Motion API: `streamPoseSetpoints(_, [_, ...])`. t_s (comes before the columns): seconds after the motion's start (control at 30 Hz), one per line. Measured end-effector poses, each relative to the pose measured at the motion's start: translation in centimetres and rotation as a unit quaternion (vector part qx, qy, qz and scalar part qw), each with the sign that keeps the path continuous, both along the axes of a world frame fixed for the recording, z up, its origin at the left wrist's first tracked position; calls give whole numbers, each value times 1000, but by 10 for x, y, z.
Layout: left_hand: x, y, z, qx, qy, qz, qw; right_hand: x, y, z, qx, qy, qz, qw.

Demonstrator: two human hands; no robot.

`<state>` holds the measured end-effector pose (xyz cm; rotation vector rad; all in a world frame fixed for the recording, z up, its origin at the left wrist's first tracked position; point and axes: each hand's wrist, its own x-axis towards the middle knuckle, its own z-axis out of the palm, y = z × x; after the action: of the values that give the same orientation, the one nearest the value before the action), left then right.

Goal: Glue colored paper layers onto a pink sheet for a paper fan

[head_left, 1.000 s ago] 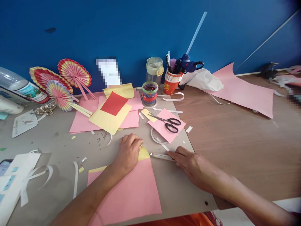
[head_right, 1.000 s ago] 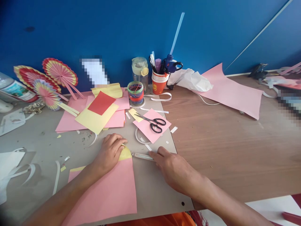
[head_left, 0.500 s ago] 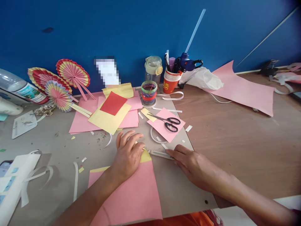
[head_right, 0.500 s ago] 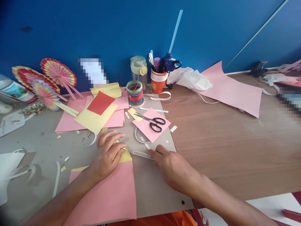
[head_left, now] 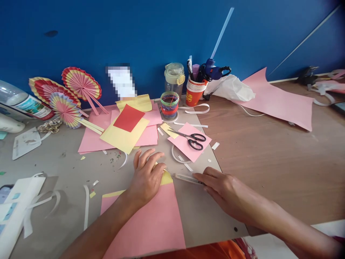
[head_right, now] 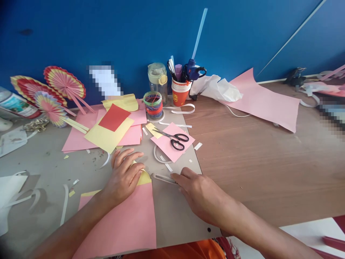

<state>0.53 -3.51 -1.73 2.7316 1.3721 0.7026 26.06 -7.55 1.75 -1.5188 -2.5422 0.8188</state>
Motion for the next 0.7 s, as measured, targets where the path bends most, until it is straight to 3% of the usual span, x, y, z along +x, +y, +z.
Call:
streamPoseSetpoints(0.43, [0, 2, -4, 8, -24, -7, 1000, -6, 9, 3, -49, -4, 54, 997])
streamPoseSetpoints(0.7, [-2, 4, -11, -18, -26, -9, 999, 7, 15, -11, -46, 30, 72, 996])
